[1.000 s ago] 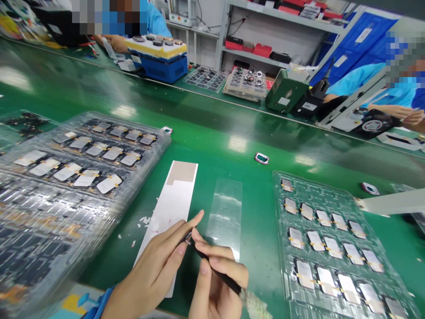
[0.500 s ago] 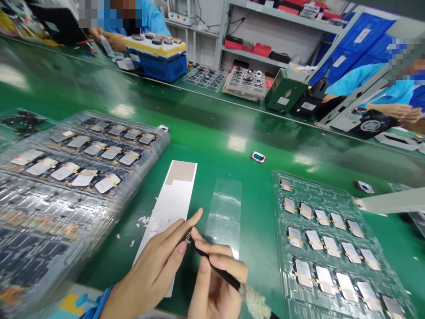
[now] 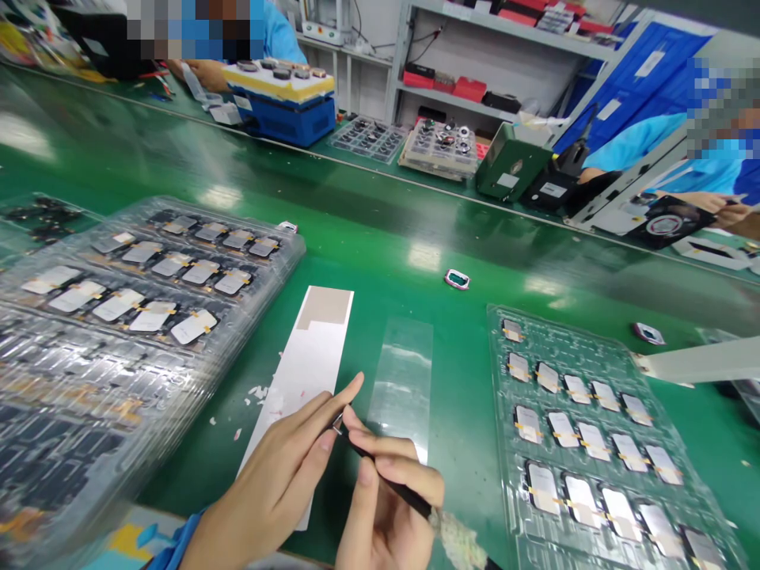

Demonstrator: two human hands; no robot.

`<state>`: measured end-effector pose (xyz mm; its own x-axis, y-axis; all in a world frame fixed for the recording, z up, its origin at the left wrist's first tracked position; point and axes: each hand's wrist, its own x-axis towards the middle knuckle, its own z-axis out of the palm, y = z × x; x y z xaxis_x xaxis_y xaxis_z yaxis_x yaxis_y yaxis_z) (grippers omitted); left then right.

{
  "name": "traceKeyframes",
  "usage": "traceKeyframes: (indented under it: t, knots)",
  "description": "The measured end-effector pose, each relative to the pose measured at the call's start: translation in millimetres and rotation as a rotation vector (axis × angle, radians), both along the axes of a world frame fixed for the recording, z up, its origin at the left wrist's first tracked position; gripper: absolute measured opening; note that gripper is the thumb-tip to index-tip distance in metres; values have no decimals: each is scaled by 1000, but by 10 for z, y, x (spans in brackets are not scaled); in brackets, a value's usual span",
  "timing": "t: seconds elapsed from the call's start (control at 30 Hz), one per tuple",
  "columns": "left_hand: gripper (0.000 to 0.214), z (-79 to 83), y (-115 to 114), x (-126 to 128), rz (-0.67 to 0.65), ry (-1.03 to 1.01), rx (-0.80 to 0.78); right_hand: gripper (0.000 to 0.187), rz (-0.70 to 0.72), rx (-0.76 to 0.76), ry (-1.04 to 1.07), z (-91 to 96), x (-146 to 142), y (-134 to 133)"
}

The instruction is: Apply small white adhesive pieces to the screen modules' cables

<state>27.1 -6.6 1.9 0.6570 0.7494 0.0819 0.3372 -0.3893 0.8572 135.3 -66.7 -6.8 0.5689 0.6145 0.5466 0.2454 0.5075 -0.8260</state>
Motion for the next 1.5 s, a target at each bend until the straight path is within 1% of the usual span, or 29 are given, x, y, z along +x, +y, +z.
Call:
traceKeyframes:
  t: [0.2, 0.33, 0.47, 0.6, 0.77, 0.83, 1.1, 1.2, 1.37, 1.5]
  knots:
    - [54, -19, -19, -19, -7, 5, -7, 21, -13, -6, 10, 20, -20, 27]
    - [54, -18, -24, -26, -8, 5, -18, 18, -66, 25, 25, 63, -36, 53]
    - [54, -16, -18, -28, -7, -6, -25, 17, -40, 15, -17, 92, -54, 63]
    - [54, -17, -16, -31, -13, -17, -32, 15, -74, 19, 4, 82, -74, 66]
    - [53, -13, -18, -39, -20, -21, -48, 22, 35, -14, -48, 8, -19, 9]
    - [53, -11, -13, -39, -20, -22, -55, 25, 56, -13, -53, -16, 8, -13]
    - [52, -30, 31, -2, -47, -12, -45, 22, 8, 15, -21, -6, 19, -22]
    - [54, -36, 37, 1, -47, 2, -34, 21, 21, -13, -35, -9, 14, -30]
    - [56, -32, 34, -7, -44, 28, -17, 25, 64, -8, -63, -27, 21, -27]
    - [56, -19, 35, -5, -43, 37, -14, 25, 35, -11, -78, -31, 4, -16]
